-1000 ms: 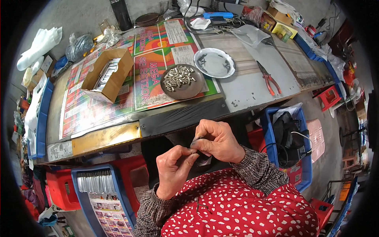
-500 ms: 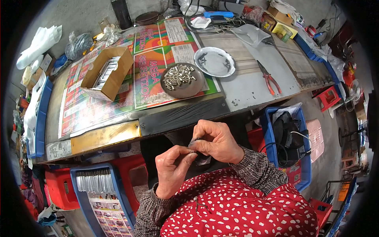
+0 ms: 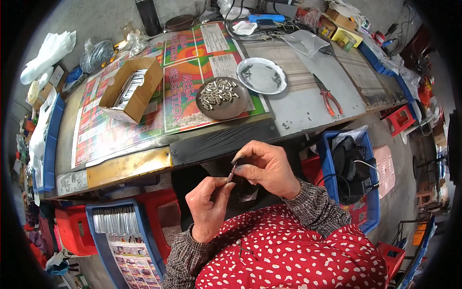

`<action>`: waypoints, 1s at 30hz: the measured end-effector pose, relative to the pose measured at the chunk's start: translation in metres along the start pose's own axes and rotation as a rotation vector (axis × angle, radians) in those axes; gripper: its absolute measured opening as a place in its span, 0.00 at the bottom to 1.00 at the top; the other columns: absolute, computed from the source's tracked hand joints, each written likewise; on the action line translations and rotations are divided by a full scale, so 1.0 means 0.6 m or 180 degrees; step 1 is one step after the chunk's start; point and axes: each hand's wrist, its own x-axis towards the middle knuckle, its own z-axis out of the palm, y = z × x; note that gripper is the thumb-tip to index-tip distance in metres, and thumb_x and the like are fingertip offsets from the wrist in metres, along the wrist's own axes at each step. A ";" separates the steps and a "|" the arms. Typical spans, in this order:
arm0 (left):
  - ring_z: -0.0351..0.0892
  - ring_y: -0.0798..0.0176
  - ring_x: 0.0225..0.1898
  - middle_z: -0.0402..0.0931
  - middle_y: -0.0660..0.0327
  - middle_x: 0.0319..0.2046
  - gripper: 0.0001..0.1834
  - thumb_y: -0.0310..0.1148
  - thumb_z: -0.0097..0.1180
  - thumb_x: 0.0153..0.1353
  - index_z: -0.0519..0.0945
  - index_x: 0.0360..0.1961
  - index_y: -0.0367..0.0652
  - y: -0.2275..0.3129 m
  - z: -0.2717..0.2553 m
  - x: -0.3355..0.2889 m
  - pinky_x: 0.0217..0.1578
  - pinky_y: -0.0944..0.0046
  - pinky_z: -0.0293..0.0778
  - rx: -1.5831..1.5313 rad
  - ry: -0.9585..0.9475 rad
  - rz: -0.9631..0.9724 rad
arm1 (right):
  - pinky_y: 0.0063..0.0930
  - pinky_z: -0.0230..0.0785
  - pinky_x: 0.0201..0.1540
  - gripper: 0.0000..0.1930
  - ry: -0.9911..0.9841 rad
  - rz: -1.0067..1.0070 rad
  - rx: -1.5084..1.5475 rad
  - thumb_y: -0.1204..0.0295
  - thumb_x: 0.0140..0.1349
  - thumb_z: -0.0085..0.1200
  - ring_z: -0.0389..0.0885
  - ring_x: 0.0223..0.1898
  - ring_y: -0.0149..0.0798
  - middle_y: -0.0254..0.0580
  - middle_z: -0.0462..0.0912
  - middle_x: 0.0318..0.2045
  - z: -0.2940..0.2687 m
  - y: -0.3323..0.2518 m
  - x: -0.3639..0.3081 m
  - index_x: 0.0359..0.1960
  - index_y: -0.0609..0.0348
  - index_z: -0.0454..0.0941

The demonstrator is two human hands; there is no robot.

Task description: The person assembles small metal terminals into a black plastic housing by hand.

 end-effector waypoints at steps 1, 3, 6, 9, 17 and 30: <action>0.73 0.67 0.20 0.75 0.58 0.21 0.06 0.19 0.62 0.49 0.76 0.27 0.34 0.000 0.000 -0.001 0.21 0.71 0.68 -0.0046 -0.0027 -0.0081 | 0.13 0.68 0.32 0.08 -0.0005 0.0002 0.0002 0.78 0.59 0.55 0.74 0.31 0.19 0.30 0.77 0.28 -0.002 -0.002 0.000 0.39 0.65 0.73; 0.73 0.68 0.20 0.75 0.58 0.21 0.06 0.19 0.62 0.49 0.77 0.27 0.34 -0.001 0.000 -0.003 0.21 0.71 0.68 -0.0038 -0.0024 -0.0079 | 0.13 0.68 0.32 0.06 0.0020 -0.0055 -0.0200 0.78 0.60 0.54 0.74 0.31 0.19 0.30 0.77 0.28 -0.003 -0.007 0.001 0.37 0.66 0.74; 0.73 0.68 0.19 0.75 0.58 0.21 0.06 0.19 0.63 0.49 0.77 0.27 0.33 0.001 0.001 -0.002 0.21 0.72 0.68 -0.0054 -0.0019 -0.0051 | 0.13 0.68 0.32 0.05 0.0066 -0.0102 -0.0442 0.79 0.60 0.53 0.74 0.31 0.19 0.31 0.77 0.28 -0.006 -0.003 0.000 0.36 0.66 0.74; 0.73 0.69 0.19 0.75 0.58 0.20 0.06 0.19 0.63 0.49 0.77 0.27 0.33 0.000 0.001 -0.003 0.21 0.72 0.68 -0.0066 -0.0008 -0.0045 | 0.13 0.68 0.32 0.04 0.0061 -0.0118 -0.0479 0.80 0.60 0.52 0.73 0.31 0.19 0.31 0.76 0.27 -0.002 -0.010 -0.001 0.36 0.66 0.74; 0.73 0.68 0.19 0.75 0.58 0.20 0.06 0.19 0.63 0.49 0.77 0.27 0.34 0.001 0.003 -0.003 0.20 0.71 0.67 -0.0055 -0.0049 -0.0051 | 0.10 0.60 0.24 0.02 0.0124 -0.0494 -0.0738 0.80 0.59 0.51 0.68 0.23 0.16 0.27 0.73 0.26 -0.002 -0.005 0.000 0.33 0.65 0.74; 0.76 0.67 0.21 0.76 0.58 0.21 0.05 0.20 0.62 0.49 0.78 0.27 0.34 -0.006 -0.006 -0.008 0.22 0.71 0.69 -0.0149 -0.0077 -0.0136 | 0.12 0.64 0.28 0.06 0.0048 -0.0100 -0.0064 0.78 0.60 0.54 0.70 0.27 0.17 0.28 0.74 0.26 -0.002 -0.004 -0.002 0.38 0.65 0.74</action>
